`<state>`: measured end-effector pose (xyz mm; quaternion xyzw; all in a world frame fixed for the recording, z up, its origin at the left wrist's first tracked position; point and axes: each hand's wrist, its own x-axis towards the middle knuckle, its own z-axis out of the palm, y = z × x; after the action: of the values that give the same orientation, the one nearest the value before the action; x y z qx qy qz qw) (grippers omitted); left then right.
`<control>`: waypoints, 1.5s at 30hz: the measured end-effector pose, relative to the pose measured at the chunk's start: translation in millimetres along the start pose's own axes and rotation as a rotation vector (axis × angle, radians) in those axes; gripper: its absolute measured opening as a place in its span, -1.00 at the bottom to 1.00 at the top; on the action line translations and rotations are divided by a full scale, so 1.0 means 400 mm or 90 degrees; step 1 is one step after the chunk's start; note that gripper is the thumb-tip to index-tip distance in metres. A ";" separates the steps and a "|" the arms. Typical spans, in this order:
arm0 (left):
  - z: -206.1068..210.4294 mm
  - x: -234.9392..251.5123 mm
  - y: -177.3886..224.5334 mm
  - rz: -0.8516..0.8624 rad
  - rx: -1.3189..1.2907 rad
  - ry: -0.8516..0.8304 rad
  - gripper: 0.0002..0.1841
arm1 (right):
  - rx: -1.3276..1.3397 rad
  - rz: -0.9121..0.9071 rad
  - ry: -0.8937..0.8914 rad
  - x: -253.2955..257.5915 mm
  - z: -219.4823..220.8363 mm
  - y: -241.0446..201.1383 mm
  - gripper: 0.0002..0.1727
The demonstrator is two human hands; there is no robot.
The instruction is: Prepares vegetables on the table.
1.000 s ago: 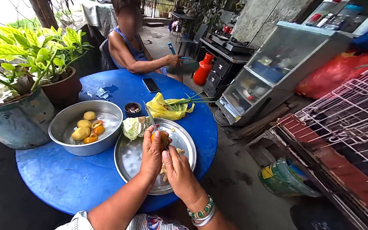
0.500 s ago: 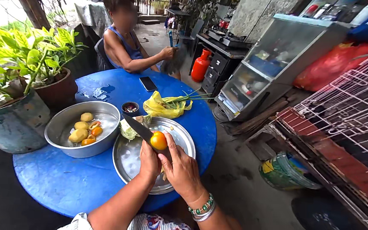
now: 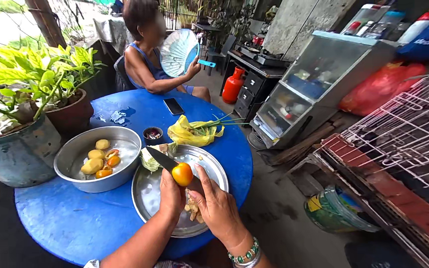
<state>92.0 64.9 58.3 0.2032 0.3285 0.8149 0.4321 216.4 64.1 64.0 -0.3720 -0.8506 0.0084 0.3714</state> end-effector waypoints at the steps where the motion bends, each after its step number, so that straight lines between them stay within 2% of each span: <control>1: 0.004 0.000 0.001 -0.003 -0.002 0.008 -0.52 | -0.006 -0.001 -0.001 -0.001 -0.003 0.001 -0.32; 4: 0.013 -0.011 0.002 -0.002 0.025 -0.017 -0.40 | -0.012 0.005 0.002 0.002 -0.004 0.004 -0.35; 7: 0.000 -0.019 -0.009 0.035 0.079 -0.102 -0.02 | -0.032 0.015 0.025 0.011 -0.004 0.005 -0.30; 8: -0.009 -0.018 -0.016 0.049 0.073 -0.127 0.03 | -0.041 0.018 0.032 0.012 -0.004 0.004 -0.28; 9: -0.013 -0.015 -0.020 0.060 0.076 -0.135 -0.06 | -0.049 0.020 0.034 0.012 -0.004 0.003 -0.27; 12: -0.005 -0.003 -0.013 0.058 0.103 -0.087 -0.61 | -0.086 0.022 0.034 0.000 -0.007 0.005 -0.25; 14: -0.001 0.005 -0.004 0.035 0.100 -0.054 -0.79 | -0.112 0.023 0.023 -0.010 -0.011 0.010 -0.27; 25: 0.004 0.011 -0.005 0.007 0.096 -0.016 -0.81 | -0.194 0.024 0.011 0.006 0.020 -0.002 -0.36; 39: 0.008 -0.005 -0.009 -0.017 0.114 -0.094 -0.79 | -0.205 0.017 0.037 0.007 -0.001 0.002 -0.42; 45: 0.011 -0.009 -0.013 -0.029 0.096 -0.066 -0.76 | -0.224 0.058 0.021 0.007 0.023 -0.029 -0.44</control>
<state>99.6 65.9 57.4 0.2696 0.3706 0.7663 0.4502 202.0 59.9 62.4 -0.4697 -0.8149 -0.1299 0.3138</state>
